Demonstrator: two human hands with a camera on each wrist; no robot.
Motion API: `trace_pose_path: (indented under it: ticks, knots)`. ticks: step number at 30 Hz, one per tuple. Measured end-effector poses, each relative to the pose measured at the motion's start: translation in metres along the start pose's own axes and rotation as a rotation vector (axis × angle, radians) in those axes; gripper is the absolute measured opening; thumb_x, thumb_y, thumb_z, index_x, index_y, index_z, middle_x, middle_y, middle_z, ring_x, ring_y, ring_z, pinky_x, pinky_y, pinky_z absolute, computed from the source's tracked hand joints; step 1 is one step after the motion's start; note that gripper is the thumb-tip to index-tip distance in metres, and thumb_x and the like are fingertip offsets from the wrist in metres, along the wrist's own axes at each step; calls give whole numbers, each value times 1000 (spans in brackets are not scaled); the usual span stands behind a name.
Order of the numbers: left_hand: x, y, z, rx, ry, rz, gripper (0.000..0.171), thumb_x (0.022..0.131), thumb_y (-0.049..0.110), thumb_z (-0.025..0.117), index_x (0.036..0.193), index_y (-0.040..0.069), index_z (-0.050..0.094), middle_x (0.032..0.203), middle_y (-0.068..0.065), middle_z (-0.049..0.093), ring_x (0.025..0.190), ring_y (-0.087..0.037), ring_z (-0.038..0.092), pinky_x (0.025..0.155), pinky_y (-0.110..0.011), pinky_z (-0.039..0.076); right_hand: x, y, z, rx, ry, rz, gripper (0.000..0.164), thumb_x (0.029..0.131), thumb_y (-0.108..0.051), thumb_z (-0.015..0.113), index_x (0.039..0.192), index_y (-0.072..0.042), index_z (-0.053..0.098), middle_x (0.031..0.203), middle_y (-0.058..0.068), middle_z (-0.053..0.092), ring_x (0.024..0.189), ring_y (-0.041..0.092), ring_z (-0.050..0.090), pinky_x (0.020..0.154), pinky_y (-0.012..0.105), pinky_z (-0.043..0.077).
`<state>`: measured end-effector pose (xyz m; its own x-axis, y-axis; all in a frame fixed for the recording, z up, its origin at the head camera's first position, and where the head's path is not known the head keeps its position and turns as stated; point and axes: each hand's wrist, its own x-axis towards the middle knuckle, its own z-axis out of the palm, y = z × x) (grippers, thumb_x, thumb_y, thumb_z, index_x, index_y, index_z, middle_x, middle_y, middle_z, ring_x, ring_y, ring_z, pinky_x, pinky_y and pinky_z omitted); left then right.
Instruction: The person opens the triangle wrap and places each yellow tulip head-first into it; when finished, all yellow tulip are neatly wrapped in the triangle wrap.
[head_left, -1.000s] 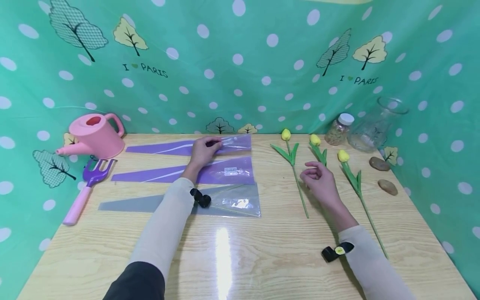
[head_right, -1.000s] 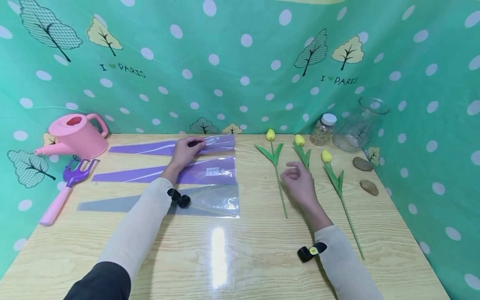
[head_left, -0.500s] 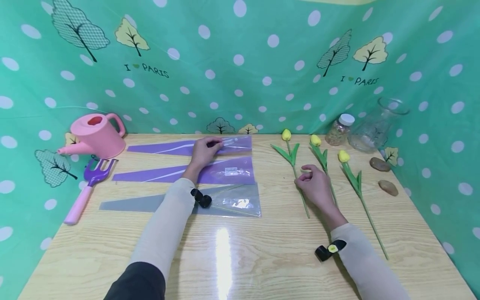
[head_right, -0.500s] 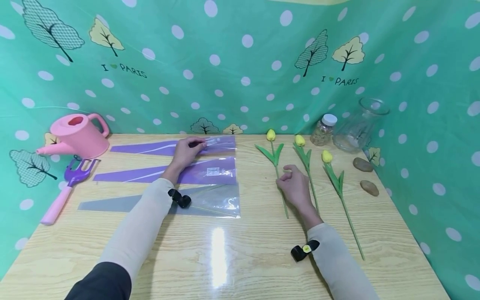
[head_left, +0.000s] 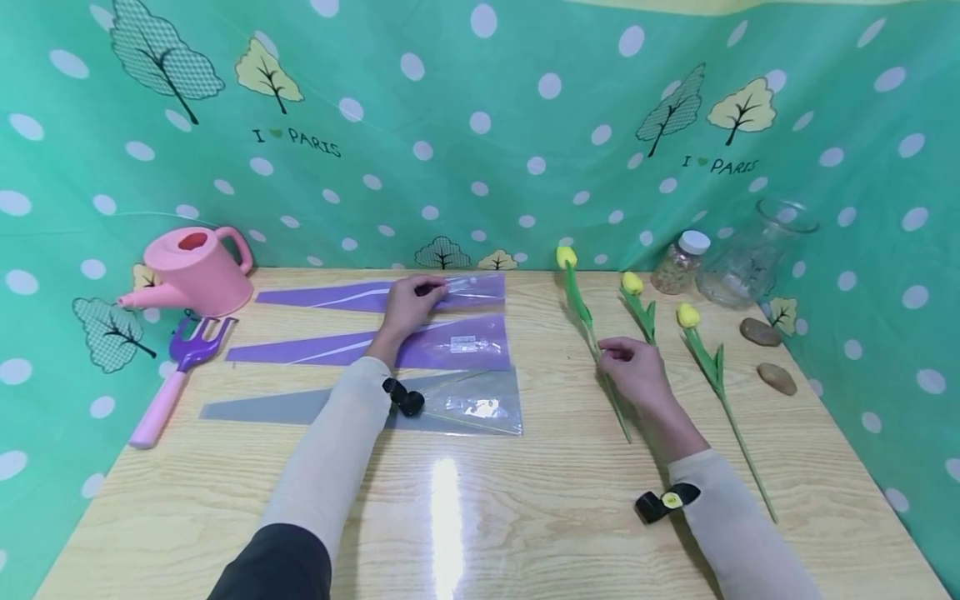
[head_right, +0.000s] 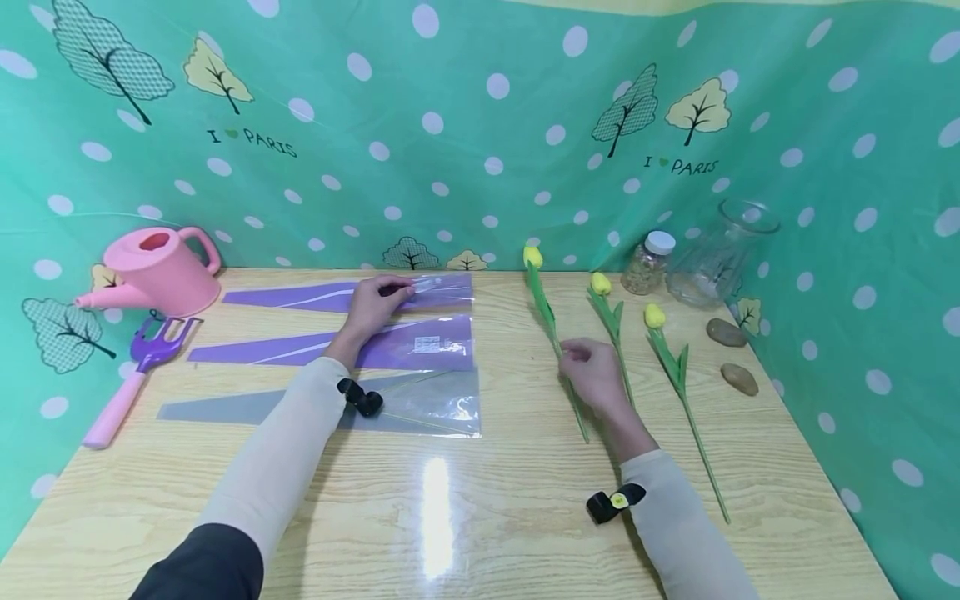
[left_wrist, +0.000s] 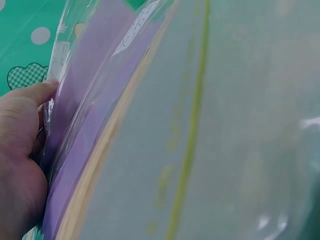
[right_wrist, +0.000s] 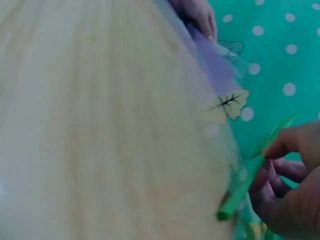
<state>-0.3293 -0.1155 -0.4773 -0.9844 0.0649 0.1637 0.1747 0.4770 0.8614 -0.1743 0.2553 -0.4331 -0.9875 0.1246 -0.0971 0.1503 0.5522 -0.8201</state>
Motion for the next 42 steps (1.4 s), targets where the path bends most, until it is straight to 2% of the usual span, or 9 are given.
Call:
trace_pose_path:
  ticks: [4,7,12,15,20,23,27,33,42]
  knots:
    - [0,1,-1,4,-2,-5,25,97,28,74,116,14,78,127,-10,74,124,-28,65,111,-43,49,0,-10,-4,127,-1,-5,34,98,-8,58,130,2,65,97,3,60,80,11,60,68,22,56]
    - [-1,3,-1,-4,-2,-5,24,97,28,74,116,14,78,125,-10,74,122,-28,65,109,-43,50,4,-17,-4,227,33,-21,34,99,-9,59,131,3,62,95,0,60,79,8,63,71,23,60]
    - [0,2,-2,-8,-1,1,23,97,27,74,115,14,79,124,-10,75,119,-28,66,106,-43,51,14,-32,-2,470,113,-40,24,98,-4,63,121,-7,62,97,3,66,83,12,66,74,26,63]
    - [0,1,-2,-11,0,5,23,97,27,74,115,14,79,123,-10,75,118,-28,66,105,-43,52,25,-40,2,632,156,-60,22,96,1,63,114,-12,61,93,3,67,83,14,67,73,27,64]
    - [0,0,-2,-2,1,5,23,97,27,74,115,14,78,124,-10,75,119,-28,66,106,-43,51,47,-54,10,914,225,-85,23,95,8,63,111,-7,56,81,2,67,77,18,69,71,30,65]
    - [0,0,-2,-4,-1,0,23,97,27,74,115,14,78,123,-10,75,119,-28,66,107,-43,51,60,-61,16,1024,267,-101,24,94,11,61,110,-5,54,78,5,66,75,20,69,70,32,65]
    - [0,2,-1,-19,-7,-2,23,97,28,74,115,15,78,123,-10,75,118,-28,66,105,-43,52,75,-69,25,1096,341,-106,24,93,13,61,107,-4,54,77,7,63,75,22,69,71,33,65]
    - [0,2,-1,-27,-4,5,22,97,25,74,114,13,78,122,-10,75,117,-28,67,105,-43,52,97,-73,40,1177,472,-64,25,92,14,61,101,-9,54,78,7,60,73,21,69,73,34,65]
    - [0,2,-1,-30,-6,10,22,97,25,74,115,13,78,123,-11,74,117,-28,67,105,-43,52,111,-75,75,1227,532,9,26,93,13,62,103,-9,53,85,8,59,85,28,68,83,39,65]
